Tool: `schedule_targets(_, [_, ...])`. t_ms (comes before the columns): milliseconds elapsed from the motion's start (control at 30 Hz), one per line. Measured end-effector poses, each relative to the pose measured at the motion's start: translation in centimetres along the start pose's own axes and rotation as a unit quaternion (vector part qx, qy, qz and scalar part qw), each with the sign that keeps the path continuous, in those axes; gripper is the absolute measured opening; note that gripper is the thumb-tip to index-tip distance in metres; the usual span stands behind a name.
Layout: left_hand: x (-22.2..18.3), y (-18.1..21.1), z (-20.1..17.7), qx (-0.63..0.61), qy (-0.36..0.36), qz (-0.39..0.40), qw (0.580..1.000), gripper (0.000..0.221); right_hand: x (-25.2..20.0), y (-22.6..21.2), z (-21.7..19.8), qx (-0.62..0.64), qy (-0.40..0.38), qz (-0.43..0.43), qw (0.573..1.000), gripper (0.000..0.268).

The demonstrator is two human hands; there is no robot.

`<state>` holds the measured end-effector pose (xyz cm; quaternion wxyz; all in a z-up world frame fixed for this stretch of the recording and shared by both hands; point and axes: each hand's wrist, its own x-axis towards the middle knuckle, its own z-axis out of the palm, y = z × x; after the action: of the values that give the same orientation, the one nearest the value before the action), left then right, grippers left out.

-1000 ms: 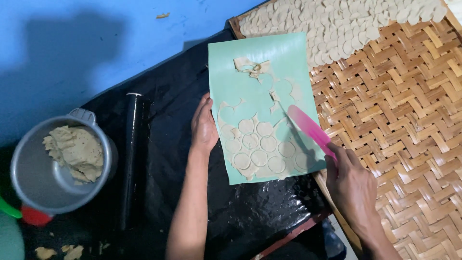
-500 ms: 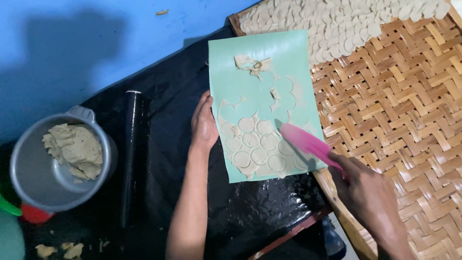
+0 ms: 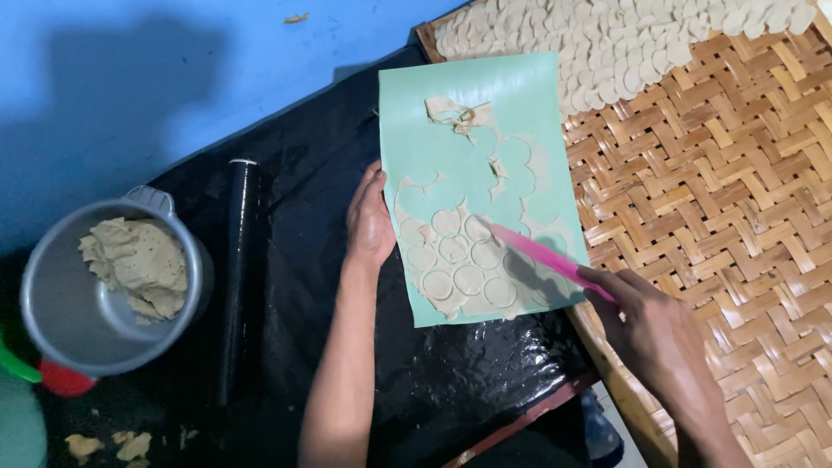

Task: Cutting out small circular shapes from a flattened sheet of dough using a round cutter and moving them to a tray.

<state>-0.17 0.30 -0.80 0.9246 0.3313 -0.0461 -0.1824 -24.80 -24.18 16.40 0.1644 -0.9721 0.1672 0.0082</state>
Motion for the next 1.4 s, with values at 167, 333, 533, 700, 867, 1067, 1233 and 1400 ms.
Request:
schedule_targets(167, [-0.1,0.4,0.6,0.014,0.003,-0.014,1.0,0.035,-0.2,-0.8,-2.1,-0.086,-0.064,0.051,0.993,0.033])
schedule_targets(333, [-0.1,0.4,0.6,0.008,0.006,-0.007,1.0,0.034,0.0,0.3,-0.5,-0.071,0.001,-0.004,0.997,0.036])
schedule_targets(533, [-0.2,0.3,0.5,-0.011,-0.006,-0.007,1.0,0.033,0.4,0.8,0.1,-0.096,-0.036,-0.015,0.995,0.038])
schedule_targets(700, [0.0,-0.2,-0.2,0.001,0.01,-0.007,1.0,0.032,0.2,0.7,-1.4,-0.115,-0.045,-0.042,0.991,0.046])
schedule_targets(867, [-0.3,0.5,0.8,0.0,0.002,-0.01,1.0,0.033,0.3,1.0,-2.0,-0.124,-0.067,0.01,0.99,0.036])
schedule_targets(1067, [-0.3,0.9,1.4,0.019,0.004,-0.01,1.0,0.034,1.8,2.5,1.3,0.0,0.021,0.0,1.0,0.038])
schedule_targets(1233, [-0.1,0.3,0.5,-0.001,0.002,-0.01,1.0,0.034,2.8,2.9,2.6,0.045,0.021,-0.016,0.999,0.046])
schedule_targets(1400, [-0.2,0.2,0.5,0.004,0.004,-0.007,1.0,0.034,3.8,3.2,3.0,0.04,-0.043,0.041,0.997,0.038])
